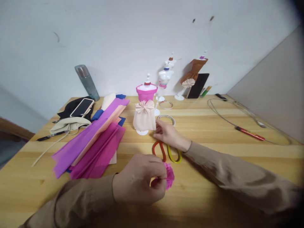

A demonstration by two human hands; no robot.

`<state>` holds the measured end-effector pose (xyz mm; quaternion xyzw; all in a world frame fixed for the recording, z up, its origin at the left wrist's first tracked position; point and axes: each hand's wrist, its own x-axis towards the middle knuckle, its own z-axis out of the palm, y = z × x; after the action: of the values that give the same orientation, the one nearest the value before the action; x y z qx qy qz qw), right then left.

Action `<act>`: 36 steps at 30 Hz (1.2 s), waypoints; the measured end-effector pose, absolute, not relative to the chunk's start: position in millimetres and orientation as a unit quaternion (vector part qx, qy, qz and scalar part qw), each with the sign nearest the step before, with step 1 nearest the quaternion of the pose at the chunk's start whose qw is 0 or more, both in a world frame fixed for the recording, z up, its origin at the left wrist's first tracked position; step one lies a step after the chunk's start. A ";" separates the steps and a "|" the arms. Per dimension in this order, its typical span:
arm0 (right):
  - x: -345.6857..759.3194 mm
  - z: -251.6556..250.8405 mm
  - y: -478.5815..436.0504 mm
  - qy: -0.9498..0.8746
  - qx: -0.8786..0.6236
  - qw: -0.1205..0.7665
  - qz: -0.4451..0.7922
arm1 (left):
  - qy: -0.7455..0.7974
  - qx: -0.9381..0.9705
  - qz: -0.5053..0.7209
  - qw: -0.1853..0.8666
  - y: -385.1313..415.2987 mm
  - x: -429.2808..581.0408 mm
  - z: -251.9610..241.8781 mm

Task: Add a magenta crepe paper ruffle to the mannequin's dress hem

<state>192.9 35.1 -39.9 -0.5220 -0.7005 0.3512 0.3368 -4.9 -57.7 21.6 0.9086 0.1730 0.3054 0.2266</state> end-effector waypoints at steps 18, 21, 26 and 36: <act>252.7 -21.2 -9.4 -0.704 -0.477 0.340 0.401 | 0.271 0.758 0.323 0.497 -36.6 -8.0 34.7; 226.8 -4.8 -21.5 -0.677 -0.350 0.320 0.563 | 0.305 0.684 0.306 0.588 -23.7 -8.6 31.6; 198.0 3.9 -17.6 -0.652 -0.290 0.300 0.633 | 0.338 0.637 0.299 0.625 -14.8 -12.9 30.6; 178.8 4.7 -20.7 -0.651 -0.425 0.325 0.538 | 0.414 0.728 0.327 0.438 -17.4 -13.0 19.5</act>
<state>178.8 -20.7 4.7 -0.4255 -0.6507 0.5384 0.3252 -13.0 -17.4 19.5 0.7278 0.4139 0.3269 0.4384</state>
